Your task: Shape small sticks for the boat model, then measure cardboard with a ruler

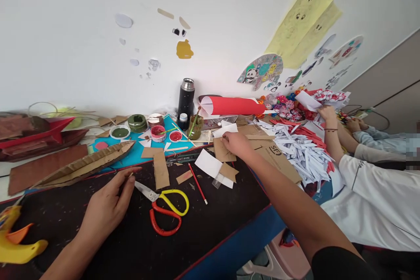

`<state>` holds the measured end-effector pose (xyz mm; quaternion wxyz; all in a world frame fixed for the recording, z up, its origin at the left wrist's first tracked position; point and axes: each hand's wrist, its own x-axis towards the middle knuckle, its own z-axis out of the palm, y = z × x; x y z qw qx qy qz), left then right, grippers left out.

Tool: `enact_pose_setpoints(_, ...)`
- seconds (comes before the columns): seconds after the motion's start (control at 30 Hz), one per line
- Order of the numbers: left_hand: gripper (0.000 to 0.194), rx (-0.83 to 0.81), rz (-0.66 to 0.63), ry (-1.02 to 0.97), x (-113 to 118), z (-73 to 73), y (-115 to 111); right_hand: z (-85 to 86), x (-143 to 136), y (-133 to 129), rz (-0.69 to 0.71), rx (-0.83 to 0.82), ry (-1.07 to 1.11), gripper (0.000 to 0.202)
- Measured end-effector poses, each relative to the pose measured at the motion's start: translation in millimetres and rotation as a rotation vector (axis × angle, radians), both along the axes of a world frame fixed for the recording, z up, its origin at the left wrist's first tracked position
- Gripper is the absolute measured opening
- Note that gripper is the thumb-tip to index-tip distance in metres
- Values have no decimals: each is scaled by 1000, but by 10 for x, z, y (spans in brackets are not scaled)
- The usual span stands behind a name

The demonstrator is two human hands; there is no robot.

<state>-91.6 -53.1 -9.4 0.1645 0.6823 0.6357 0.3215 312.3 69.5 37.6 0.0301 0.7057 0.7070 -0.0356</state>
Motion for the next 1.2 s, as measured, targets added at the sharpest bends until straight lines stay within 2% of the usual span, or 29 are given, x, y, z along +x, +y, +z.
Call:
enact_pose_setpoints(0.1,38,-51,13,8,8,15,-3,13,66,-76,15,-21,4,38)
enact_pose_setpoints(0.3,39,-52,10,-4,4,-22,8,47,208,-238,55,-59,47,32)
enact_pose_setpoints(0.5,42,-82,26,16,-2,-48,15,57,209,-354,85,-42,107,33)
enact_pose_setpoints(0.6,41,-84,40,17,-7,-50,25,106,206,-512,77,-26,129,33)
enact_pose_setpoints(0.77,39,-89,51,47,-41,-70,45,202,316,-875,145,-178,65,24)
enact_pose_setpoints(1.0,38,-97,83,32,9,-26,42,185,486,-1114,87,-284,3,24)
enact_pose_setpoints(1.2,34,-94,95,42,12,-41,50,38,403,-1086,59,-174,320,26)
